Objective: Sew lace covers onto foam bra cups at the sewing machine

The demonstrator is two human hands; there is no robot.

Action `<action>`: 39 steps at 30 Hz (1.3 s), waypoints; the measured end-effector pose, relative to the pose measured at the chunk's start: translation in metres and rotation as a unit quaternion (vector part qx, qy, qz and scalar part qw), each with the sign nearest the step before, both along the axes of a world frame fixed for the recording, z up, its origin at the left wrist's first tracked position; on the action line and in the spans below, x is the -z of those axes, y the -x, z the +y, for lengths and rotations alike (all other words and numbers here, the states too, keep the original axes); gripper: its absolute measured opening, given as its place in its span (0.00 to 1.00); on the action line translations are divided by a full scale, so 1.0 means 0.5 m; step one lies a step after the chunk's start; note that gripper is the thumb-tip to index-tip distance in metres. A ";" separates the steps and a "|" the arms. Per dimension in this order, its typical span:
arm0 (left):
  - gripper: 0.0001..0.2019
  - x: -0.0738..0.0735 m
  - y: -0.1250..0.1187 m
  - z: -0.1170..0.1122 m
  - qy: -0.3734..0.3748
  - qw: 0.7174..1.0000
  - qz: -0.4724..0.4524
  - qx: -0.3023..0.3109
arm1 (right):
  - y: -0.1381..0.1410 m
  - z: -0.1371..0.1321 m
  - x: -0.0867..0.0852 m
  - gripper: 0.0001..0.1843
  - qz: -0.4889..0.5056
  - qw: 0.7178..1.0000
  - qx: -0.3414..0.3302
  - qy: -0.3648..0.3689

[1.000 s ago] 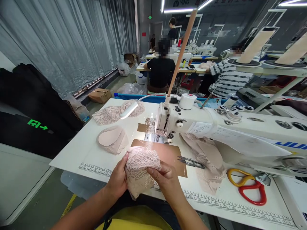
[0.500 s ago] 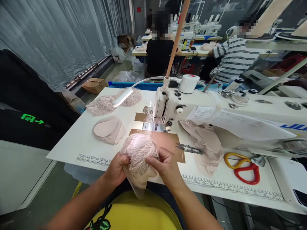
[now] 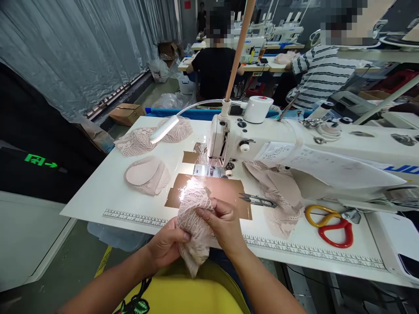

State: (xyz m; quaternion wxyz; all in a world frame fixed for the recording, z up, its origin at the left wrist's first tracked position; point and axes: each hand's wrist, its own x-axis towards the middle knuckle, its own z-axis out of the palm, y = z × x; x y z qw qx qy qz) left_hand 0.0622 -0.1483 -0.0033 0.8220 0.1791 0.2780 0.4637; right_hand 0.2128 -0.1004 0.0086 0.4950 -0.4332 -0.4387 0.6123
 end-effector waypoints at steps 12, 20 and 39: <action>0.27 -0.099 0.135 0.020 -0.327 0.861 0.388 -0.041 | -0.036 0.007 -0.065 0.03 -0.129 0.948 -0.257 -0.139; 0.06 -0.070 0.104 0.037 -0.346 0.805 0.469 0.114 | -0.002 -0.008 -0.049 0.10 -0.247 0.916 -0.245 -0.197; 0.11 -0.071 0.099 0.075 -0.365 0.793 0.478 0.095 | 0.002 0.016 -0.035 0.09 -0.299 0.934 -0.125 -0.148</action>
